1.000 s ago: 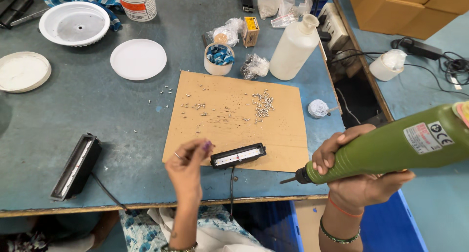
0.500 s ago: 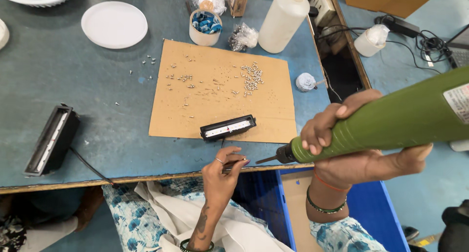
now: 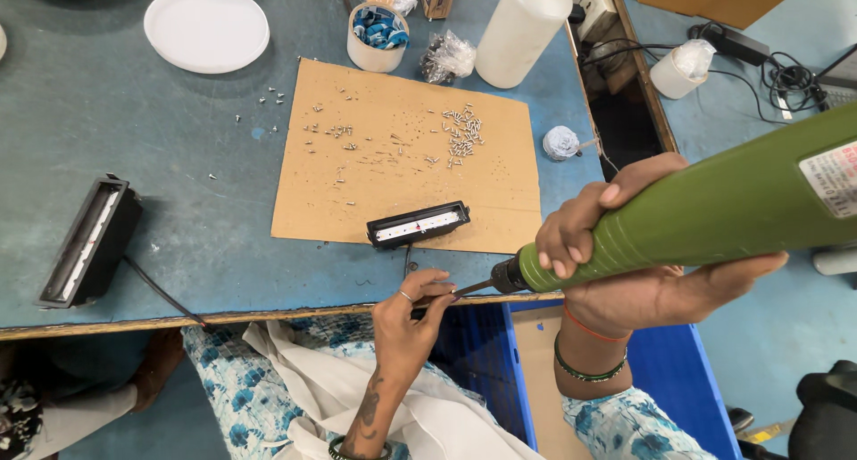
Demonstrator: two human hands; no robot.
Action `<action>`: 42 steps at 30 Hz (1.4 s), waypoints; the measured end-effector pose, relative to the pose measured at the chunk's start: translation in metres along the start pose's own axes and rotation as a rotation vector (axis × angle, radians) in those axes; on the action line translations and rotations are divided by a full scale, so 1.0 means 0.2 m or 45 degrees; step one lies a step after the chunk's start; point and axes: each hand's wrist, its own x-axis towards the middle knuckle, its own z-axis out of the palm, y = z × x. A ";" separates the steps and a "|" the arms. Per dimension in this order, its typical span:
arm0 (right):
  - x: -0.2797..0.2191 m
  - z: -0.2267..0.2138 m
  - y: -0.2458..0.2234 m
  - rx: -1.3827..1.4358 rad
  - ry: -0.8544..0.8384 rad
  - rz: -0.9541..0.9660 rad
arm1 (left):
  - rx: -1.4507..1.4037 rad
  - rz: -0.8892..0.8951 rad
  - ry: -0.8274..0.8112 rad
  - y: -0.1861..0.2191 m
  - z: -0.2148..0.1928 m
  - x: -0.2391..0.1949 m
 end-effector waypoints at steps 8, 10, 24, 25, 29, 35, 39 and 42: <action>-0.01 -0.03 0.00 -0.039 -0.027 0.000 | 0.028 -0.027 0.028 0.01 0.00 0.00; -0.01 -0.04 0.00 -0.037 -0.028 0.001 | 0.039 -0.031 0.033 0.01 0.00 0.00; 0.00 -0.03 0.02 -0.087 -0.005 -0.018 | 0.259 0.198 -0.021 0.06 -0.01 0.01; 0.00 -0.03 0.02 -0.087 -0.002 -0.017 | 0.269 0.197 -0.023 0.06 0.00 0.01; -0.01 -0.04 0.03 -0.088 0.019 -0.028 | 0.369 0.296 0.060 0.07 0.03 0.00; 0.00 -0.07 0.03 -0.014 0.054 -0.048 | 0.403 0.423 0.158 0.08 0.05 0.05; 0.02 -0.09 0.02 -0.076 0.078 -0.057 | 0.486 0.485 0.185 0.11 0.01 0.10; 0.08 -0.12 0.01 -0.194 0.082 -0.074 | 0.573 0.546 0.180 0.12 -0.04 0.17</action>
